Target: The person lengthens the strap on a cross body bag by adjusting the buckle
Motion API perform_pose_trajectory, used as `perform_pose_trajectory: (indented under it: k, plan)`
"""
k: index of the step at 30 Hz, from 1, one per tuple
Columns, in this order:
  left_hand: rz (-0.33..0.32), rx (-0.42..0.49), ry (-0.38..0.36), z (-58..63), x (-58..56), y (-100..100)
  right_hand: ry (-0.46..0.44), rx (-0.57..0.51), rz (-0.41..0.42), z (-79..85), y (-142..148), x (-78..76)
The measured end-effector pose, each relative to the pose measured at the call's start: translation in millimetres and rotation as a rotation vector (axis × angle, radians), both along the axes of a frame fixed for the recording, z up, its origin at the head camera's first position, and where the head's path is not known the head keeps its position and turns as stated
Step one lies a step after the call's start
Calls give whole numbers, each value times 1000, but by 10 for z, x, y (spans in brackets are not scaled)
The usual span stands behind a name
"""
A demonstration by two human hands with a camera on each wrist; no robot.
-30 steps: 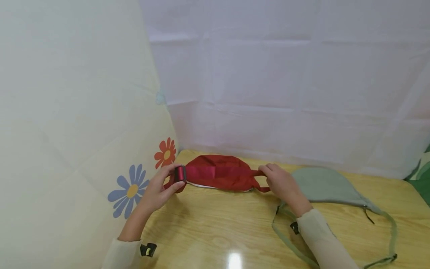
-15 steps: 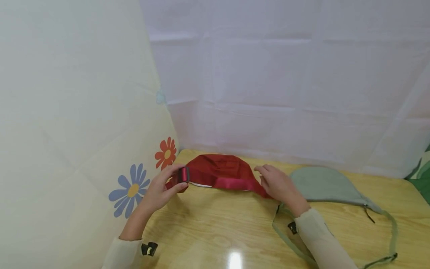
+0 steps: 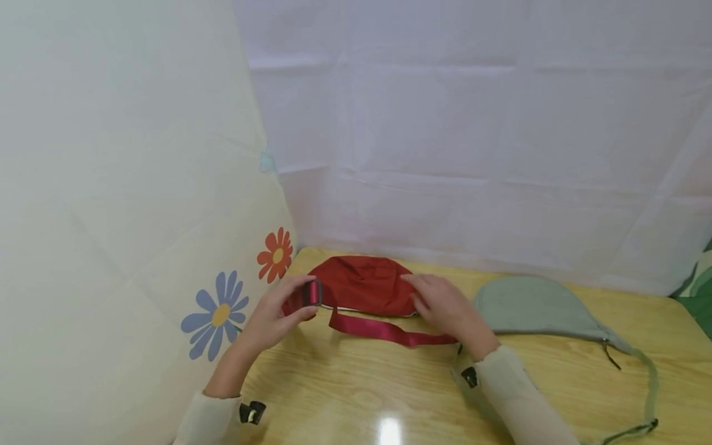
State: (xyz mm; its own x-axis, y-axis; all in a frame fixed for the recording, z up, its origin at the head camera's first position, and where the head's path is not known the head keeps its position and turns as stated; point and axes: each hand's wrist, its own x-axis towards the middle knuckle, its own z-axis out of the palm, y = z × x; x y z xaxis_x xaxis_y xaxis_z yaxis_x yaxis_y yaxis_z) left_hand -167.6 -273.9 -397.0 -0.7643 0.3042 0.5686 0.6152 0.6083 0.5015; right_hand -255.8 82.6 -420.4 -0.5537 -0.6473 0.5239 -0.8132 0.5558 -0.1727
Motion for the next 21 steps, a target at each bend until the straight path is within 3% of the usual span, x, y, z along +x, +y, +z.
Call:
perform_pose_trajectory:
  k: [9,21]
  plan:
    - [39,-26,-74,-18,11,58,-22,-27,23,20,-172,52]
    - [76,-22,-101,-61,-9,122,-52,-72,78,47,-333,104]
